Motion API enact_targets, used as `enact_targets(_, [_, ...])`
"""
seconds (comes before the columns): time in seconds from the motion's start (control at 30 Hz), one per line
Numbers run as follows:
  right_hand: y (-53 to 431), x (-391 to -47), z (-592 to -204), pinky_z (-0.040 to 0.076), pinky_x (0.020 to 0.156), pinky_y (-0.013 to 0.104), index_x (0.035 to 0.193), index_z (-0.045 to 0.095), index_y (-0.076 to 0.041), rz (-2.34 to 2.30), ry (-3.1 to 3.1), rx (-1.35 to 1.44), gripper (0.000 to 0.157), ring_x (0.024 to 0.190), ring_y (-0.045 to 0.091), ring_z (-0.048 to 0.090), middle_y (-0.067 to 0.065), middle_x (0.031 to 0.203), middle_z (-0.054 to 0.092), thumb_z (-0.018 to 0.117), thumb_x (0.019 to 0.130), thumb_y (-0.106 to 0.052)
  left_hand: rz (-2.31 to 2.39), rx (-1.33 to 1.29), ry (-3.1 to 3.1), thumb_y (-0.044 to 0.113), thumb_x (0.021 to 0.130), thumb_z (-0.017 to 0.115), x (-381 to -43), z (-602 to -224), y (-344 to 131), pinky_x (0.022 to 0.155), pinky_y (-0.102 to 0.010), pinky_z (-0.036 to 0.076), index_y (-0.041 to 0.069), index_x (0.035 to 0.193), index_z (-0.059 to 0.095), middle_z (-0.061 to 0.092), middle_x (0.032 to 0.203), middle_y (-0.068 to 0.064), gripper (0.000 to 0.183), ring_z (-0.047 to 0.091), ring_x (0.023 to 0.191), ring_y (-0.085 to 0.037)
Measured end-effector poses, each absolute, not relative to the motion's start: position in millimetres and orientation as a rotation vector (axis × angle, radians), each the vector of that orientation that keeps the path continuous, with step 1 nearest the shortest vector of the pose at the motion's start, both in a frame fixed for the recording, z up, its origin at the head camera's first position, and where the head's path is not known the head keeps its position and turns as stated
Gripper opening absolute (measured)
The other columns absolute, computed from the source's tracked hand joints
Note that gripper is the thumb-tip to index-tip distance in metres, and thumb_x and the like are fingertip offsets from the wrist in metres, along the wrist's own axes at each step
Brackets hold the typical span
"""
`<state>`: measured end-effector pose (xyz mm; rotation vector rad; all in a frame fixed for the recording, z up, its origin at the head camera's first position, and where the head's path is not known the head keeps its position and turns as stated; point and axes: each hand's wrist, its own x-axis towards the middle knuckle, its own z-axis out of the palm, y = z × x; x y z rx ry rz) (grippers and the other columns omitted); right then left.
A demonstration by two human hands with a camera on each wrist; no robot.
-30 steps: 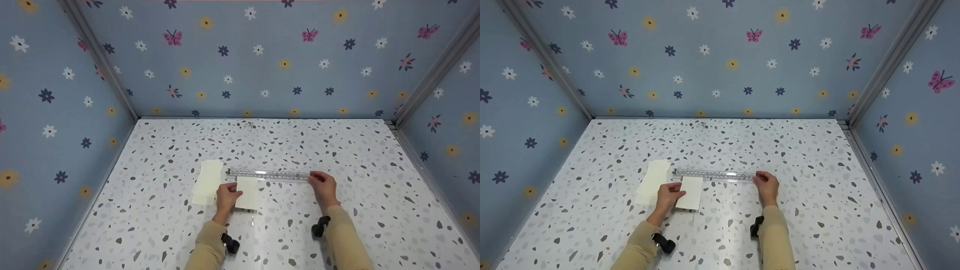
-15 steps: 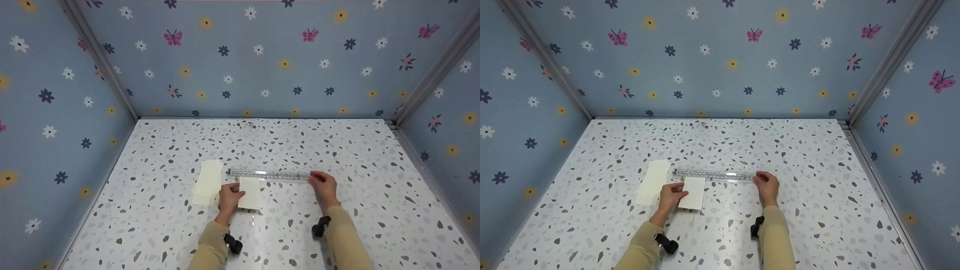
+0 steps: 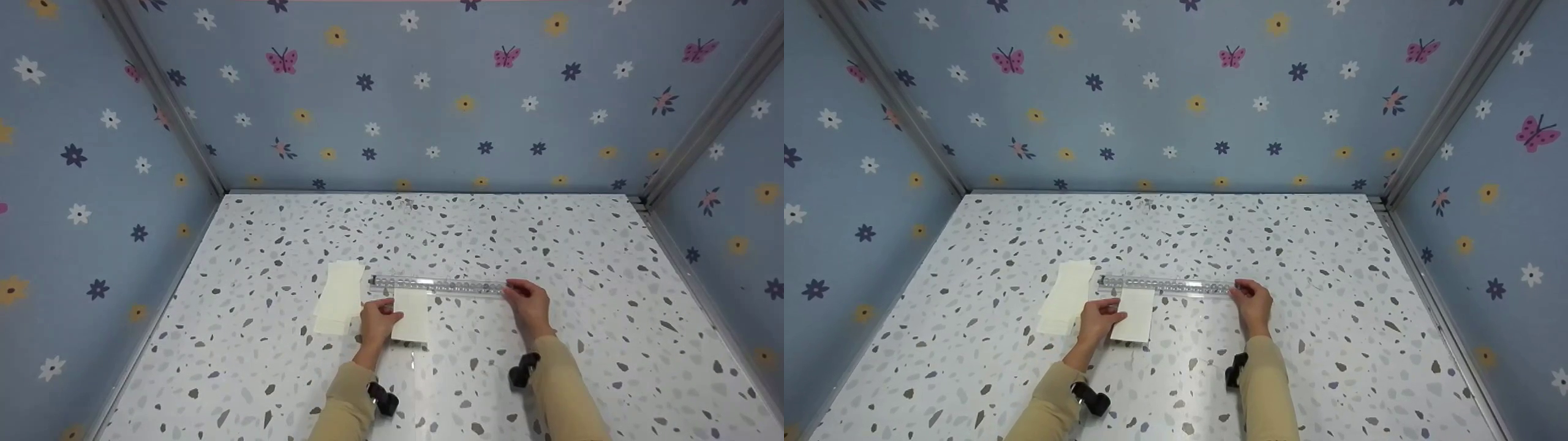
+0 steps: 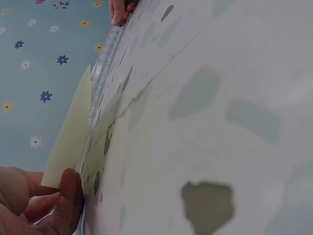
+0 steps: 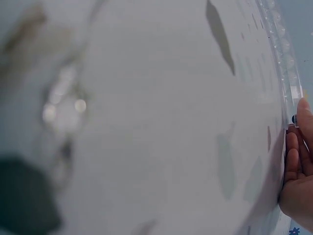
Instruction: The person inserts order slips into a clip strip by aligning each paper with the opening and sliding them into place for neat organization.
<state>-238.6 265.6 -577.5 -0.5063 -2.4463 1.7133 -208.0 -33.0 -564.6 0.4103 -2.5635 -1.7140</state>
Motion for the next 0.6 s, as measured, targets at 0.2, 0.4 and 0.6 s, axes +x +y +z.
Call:
enact_targets(0.2, [266.6,-239.3,-576.2,0.040,0.082,0.029,0.112,0.059,-0.011,1.727,-2.481,-0.554,0.030,0.095,0.017,0.050,0.005,0.107,0.055,0.062,0.083,-0.017,-1.686,0.435,-2.587,0.006,0.068,0.074,-208.1,-563.5,-30.1,0.068,-0.035,0.043,0.001,0.098,0.067,0.062,0.077,-0.005,0.032,0.056,0.072,-0.017])
enact_targets(0.4, [266.7,-239.4,-575.8,0.040,0.082,0.029,0.111,0.059,-0.013,1.727,-2.492,-0.576,0.029,0.095,0.017,0.050,0.003,0.106,0.054,0.061,0.083,-0.017,-1.749,0.388,-2.543,0.002,0.068,0.073,-207.8,-564.6,-27.0,0.068,-0.034,0.045,-0.004,0.099,0.065,0.062,0.080,-0.010,0.033,0.056,0.073,-0.017])
enact_targets(0.6, [265.9,-240.1,-576.9,0.040,0.082,0.029,0.113,0.058,-0.014,1.739,-2.496,-0.595,0.031,0.095,0.017,0.049,0.003,0.107,0.053,0.061,0.082,-0.019,-1.766,0.346,-2.534,0.001,0.069,0.071,-206.9,-565.0,-23.5,0.066,-0.033,0.047,-0.006,0.100,0.064,0.061,0.079,-0.011,0.033,0.056,0.073,-0.019])
